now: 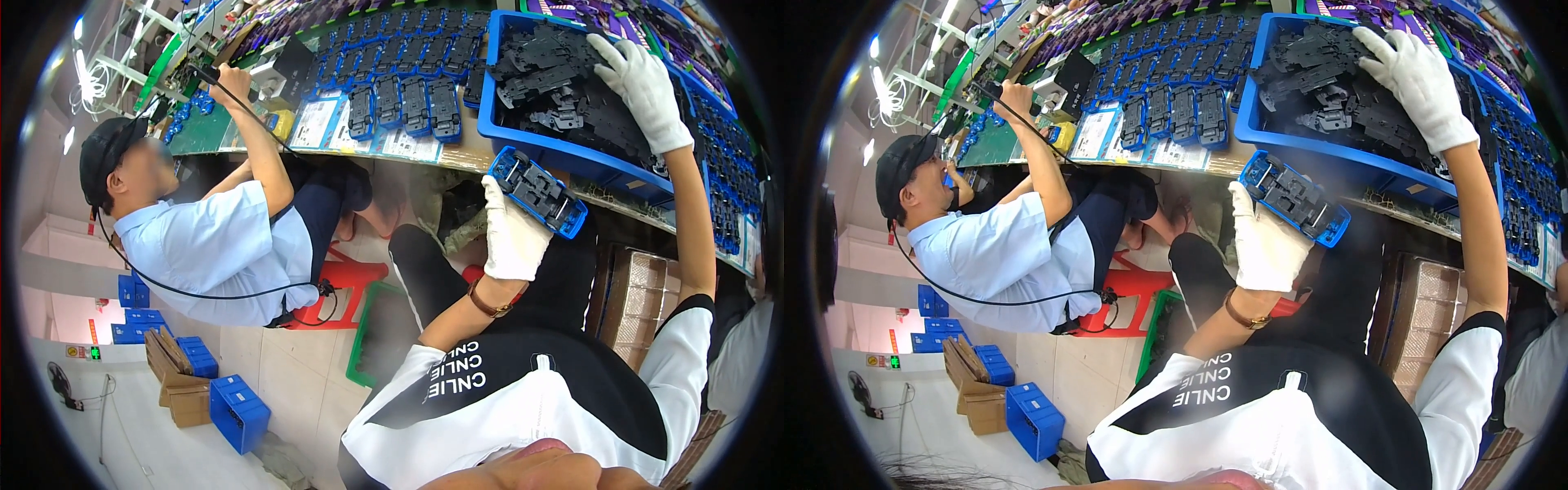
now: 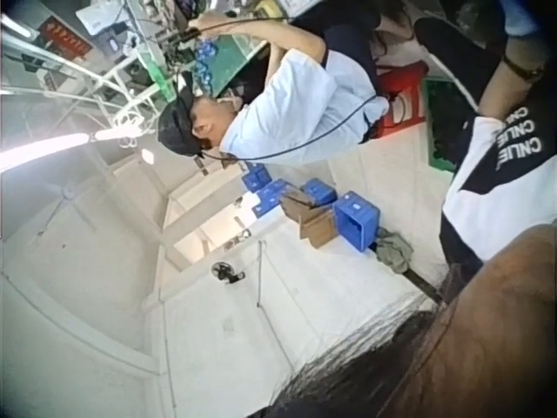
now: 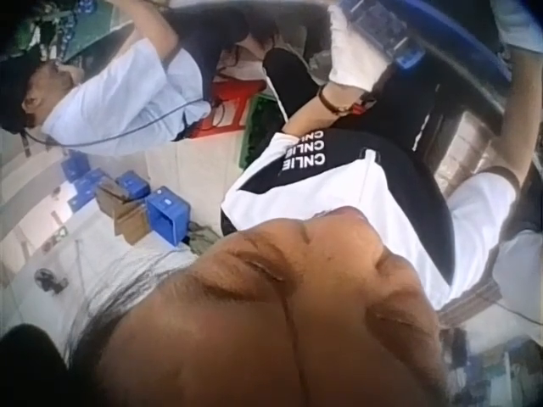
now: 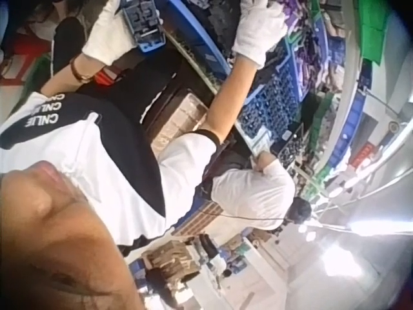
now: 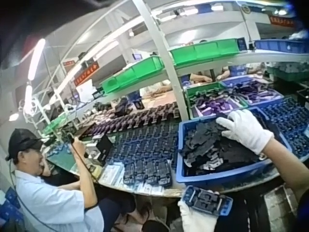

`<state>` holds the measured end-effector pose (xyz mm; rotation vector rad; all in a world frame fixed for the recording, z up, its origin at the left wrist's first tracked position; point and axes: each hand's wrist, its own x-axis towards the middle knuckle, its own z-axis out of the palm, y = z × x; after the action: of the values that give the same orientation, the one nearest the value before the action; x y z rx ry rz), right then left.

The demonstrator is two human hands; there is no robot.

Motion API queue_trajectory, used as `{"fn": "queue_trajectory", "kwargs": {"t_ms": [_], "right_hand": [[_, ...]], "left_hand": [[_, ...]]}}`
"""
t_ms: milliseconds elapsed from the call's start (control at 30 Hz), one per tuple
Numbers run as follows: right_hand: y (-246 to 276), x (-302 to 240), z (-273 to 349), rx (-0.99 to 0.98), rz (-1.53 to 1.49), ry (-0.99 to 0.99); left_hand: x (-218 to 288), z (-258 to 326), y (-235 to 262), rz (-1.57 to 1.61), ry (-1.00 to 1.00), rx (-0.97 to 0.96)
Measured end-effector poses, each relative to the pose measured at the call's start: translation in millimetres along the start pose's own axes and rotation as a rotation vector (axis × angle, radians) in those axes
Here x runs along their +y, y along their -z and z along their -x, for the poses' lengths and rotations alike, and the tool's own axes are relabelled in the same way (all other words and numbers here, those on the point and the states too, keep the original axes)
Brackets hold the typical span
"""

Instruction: The person assembles black plastic components onto a blue plastic base by hand, taking the components from a parts bin and attaching them to the base.

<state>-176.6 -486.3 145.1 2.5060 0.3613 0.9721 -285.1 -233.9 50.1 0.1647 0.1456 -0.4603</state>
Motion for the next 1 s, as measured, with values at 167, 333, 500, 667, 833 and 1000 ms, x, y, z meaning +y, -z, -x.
{"fn": "queue_trajectory", "kwargs": {"t_ms": [167, 333, 500, 667, 833, 1000], "right_hand": [[70.3, -39.3, 12.1, 0.098, -0.286, -0.206], [136.7, -121.9, 41.2, -0.092, -0.792, -0.185], [121.1, -160.4, 59.3, -0.033, -0.728, -0.292], [112.7, -171.5, 65.7, 0.021, -0.678, -0.297], [111.6, -177.1, 65.1, 0.052, -0.679, -0.265], [124.8, -178.5, 57.7, -0.085, -0.629, -0.182]], "left_hand": [[1.5, -2.3, 1.6, 0.015, 0.039, -0.089], [-5.0, -8.8, 15.6, -0.037, -0.070, -0.174], [-9.1, 0.4, 1.4, -0.086, -0.134, -0.049], [-8.5, 6.1, 1.4, -0.124, -0.146, -0.040], [-10.1, 8.9, 5.8, -0.127, -0.126, -0.038], [-14.4, 6.7, 18.1, -0.076, -0.032, -0.082]]}}
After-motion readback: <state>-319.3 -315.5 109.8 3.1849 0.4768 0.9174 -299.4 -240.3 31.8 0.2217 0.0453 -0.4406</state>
